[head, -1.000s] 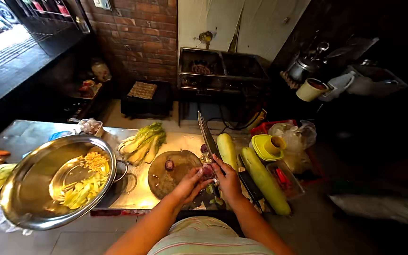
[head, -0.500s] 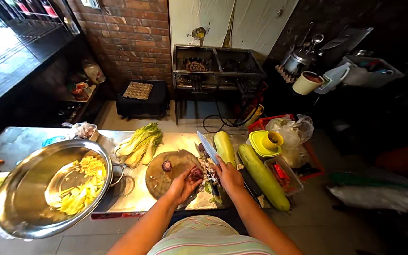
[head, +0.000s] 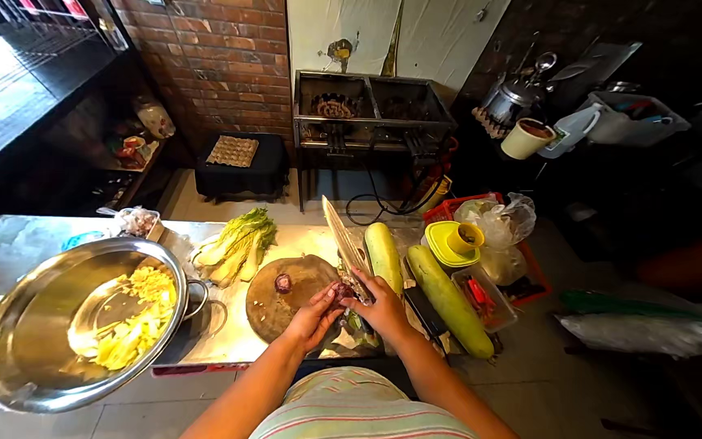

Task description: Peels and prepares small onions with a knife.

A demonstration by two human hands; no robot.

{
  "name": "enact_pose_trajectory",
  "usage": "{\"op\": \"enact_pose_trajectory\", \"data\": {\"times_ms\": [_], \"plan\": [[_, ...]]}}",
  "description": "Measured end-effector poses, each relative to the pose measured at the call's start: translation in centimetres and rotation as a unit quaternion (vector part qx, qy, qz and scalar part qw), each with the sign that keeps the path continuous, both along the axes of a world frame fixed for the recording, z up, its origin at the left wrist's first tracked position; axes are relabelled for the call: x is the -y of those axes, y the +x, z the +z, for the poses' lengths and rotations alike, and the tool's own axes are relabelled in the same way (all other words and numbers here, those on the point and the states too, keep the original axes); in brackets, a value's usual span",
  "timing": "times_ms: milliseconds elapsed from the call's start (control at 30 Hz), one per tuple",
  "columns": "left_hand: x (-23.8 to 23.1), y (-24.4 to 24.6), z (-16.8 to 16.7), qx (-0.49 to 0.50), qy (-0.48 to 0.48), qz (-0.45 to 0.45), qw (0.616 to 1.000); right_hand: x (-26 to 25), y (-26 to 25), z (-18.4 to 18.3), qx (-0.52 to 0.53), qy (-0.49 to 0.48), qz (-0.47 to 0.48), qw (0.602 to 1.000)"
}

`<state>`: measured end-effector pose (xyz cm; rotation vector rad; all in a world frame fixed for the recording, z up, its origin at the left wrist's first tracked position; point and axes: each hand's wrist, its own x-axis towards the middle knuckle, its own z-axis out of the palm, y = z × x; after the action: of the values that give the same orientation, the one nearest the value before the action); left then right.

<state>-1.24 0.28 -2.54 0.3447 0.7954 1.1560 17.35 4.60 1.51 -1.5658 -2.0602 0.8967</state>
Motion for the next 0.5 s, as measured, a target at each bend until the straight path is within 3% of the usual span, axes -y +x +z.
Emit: {"op": "enact_pose_trajectory", "data": {"times_ms": [267,500], "plan": [[0.5,-0.4,0.5,0.022,0.095,-0.083,0.992,0.4,-0.6,0.7,-0.083,-0.018,-0.003,0.996],[0.6,-1.1,0.3,0.044,0.148,-0.120,0.981,1.1,-1.5,1.9,-0.070,-0.001,0.016,0.997]]}}
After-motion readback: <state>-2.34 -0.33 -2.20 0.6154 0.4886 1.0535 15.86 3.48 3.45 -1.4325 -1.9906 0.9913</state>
